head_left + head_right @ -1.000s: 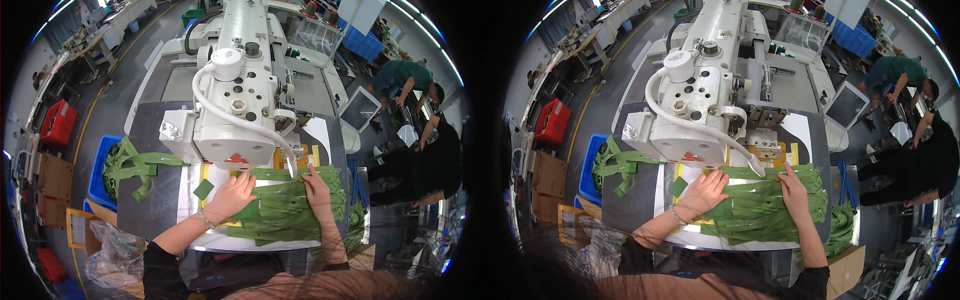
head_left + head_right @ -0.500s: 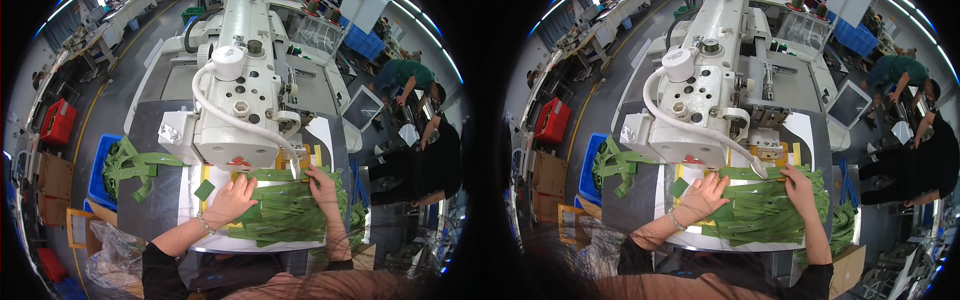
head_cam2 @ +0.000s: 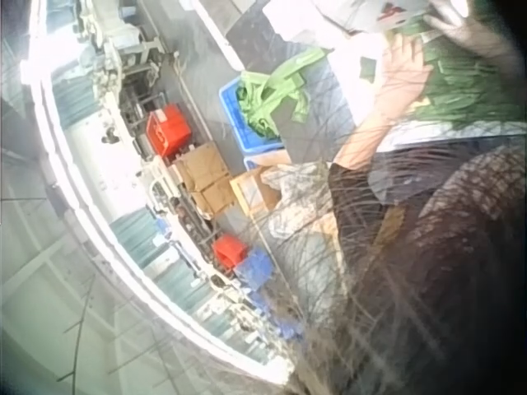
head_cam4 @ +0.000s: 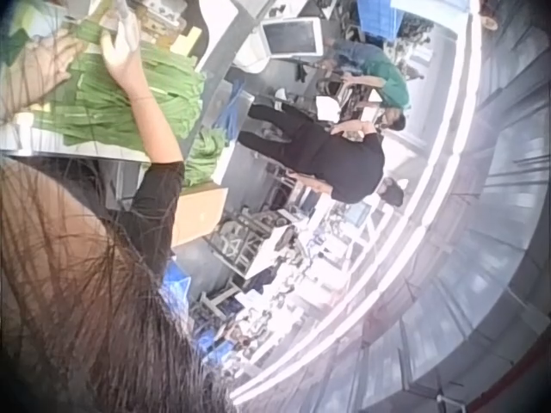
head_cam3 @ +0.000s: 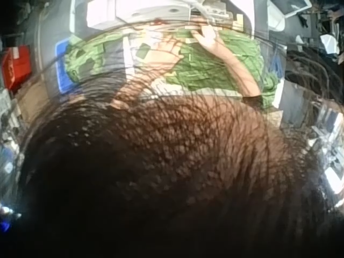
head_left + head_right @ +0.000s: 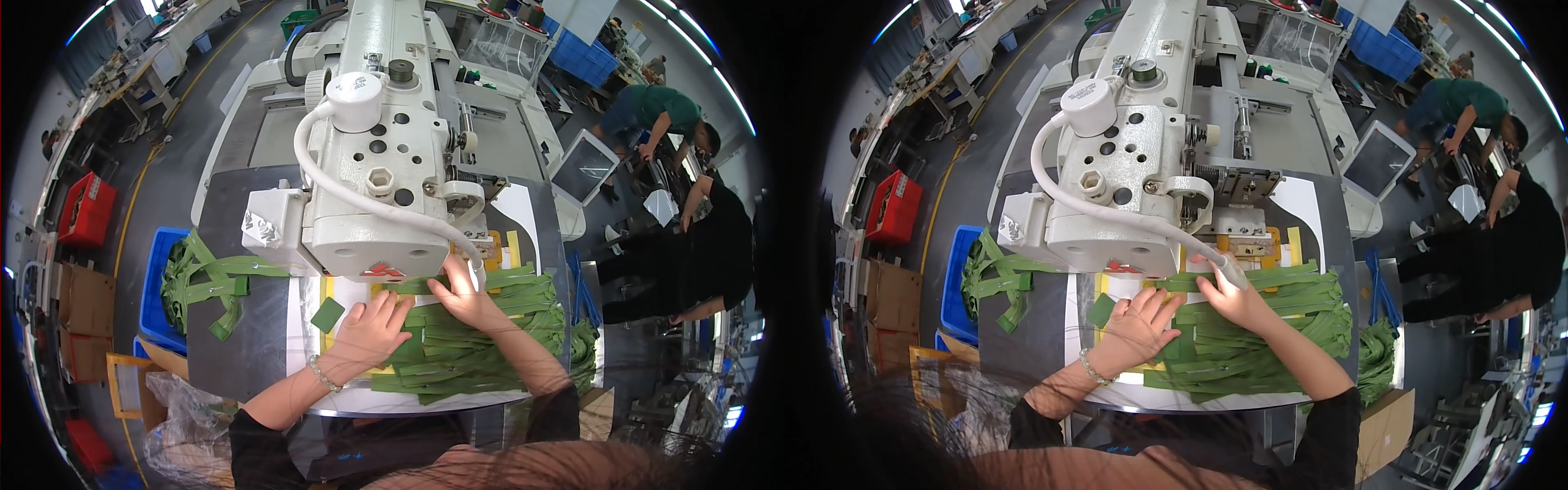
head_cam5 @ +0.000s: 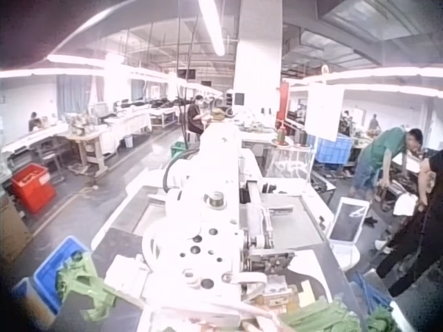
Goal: The person is sewing green straps using an industrial sewing machine.
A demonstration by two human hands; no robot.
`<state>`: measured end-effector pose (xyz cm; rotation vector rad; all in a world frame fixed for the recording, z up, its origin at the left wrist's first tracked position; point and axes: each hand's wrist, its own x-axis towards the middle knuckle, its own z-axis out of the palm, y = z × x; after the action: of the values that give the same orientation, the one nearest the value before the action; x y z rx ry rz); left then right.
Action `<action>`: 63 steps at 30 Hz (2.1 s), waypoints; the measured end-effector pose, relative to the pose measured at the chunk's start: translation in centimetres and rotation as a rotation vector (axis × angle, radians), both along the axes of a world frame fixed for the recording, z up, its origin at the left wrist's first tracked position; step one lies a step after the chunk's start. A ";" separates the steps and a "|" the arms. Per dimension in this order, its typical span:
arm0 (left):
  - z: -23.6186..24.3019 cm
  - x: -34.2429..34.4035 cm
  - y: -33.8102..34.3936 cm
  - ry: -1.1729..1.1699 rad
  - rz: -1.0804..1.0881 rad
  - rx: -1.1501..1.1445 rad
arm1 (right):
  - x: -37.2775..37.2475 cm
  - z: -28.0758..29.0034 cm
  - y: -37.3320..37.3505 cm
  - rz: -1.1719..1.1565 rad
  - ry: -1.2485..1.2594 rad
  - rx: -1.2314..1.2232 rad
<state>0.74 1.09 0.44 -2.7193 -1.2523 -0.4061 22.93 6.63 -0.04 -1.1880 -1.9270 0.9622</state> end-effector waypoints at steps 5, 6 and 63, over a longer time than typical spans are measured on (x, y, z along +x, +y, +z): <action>1.1 -0.6 0.2 -0.097 -0.073 0.103 | -1.2 -1.9 1.8 -0.144 0.196 -0.154; 1.2 -0.5 0.5 -0.161 -0.109 0.182 | -1.1 -2.1 1.9 -0.201 0.362 -0.166; -2.2 -0.7 -0.2 -0.249 -0.290 -0.321 | 2.3 -3.0 -0.5 0.167 -0.393 0.364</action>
<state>0.08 0.87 -1.71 -3.2250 -1.0503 -0.6426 25.20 6.16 -3.07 -1.0675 -2.4164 0.4428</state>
